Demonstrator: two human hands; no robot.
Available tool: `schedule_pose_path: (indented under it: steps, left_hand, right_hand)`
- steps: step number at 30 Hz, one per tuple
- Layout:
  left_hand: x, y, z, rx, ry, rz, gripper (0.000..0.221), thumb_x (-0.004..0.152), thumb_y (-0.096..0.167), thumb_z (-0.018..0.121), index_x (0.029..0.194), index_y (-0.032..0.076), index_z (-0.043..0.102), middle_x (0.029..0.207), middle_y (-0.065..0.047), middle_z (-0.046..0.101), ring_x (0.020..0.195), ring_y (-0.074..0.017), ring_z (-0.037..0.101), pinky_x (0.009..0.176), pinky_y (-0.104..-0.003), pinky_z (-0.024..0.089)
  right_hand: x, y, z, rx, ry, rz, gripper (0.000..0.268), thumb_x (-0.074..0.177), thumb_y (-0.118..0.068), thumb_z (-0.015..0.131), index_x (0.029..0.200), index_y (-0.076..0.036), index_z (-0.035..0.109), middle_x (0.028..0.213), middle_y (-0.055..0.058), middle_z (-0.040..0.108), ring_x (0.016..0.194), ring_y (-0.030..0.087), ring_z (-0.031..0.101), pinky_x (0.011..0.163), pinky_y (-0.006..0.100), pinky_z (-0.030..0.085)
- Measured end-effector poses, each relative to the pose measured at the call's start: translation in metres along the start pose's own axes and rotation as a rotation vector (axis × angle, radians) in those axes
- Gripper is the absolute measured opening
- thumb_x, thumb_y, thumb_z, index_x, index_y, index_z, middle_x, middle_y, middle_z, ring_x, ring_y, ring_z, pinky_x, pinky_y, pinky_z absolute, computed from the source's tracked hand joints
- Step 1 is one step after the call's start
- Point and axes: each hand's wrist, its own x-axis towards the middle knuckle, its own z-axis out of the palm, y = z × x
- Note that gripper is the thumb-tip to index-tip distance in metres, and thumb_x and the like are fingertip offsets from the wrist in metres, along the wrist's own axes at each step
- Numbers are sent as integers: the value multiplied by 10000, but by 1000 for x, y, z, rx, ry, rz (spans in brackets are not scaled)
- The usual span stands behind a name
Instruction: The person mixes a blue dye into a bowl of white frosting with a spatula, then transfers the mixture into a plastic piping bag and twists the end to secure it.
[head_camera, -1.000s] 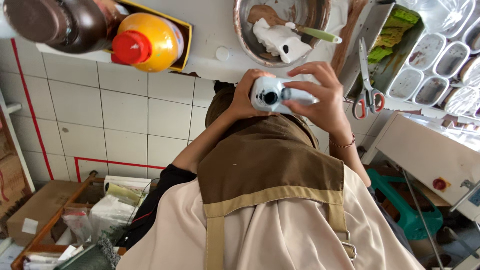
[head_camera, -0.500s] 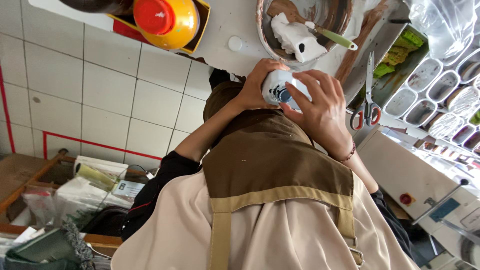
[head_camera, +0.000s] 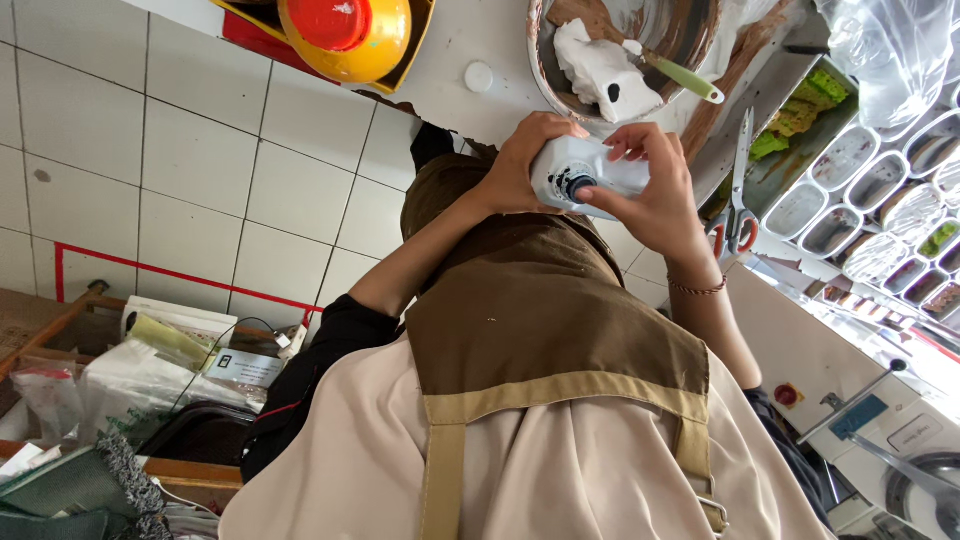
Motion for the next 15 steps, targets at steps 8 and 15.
schedule_pose_path:
  steps: [8,15]
  left_hand:
    - [-1,-1,0,-20,0,-10,875,674,296,1021,1370,151,511,1369,-58,593,1339,-301,547,1157,-445,451]
    - [-1,-2,-2,-13,-8,-21,849,696,330,1014,1366,155,522,1365,-62,598,1332,-306,546,1159,-445,443]
  right_hand:
    - [7,-9,-6,73,-65,73,587,790,-256,908,1245,-68,588,1074,35,597,1039,218,523,960,370,446]
    - [25,-37,-16,-237,-195,77,539,791,-204,883,1227,-129,575,1034,48,541,1025,268,503,928,445,363]
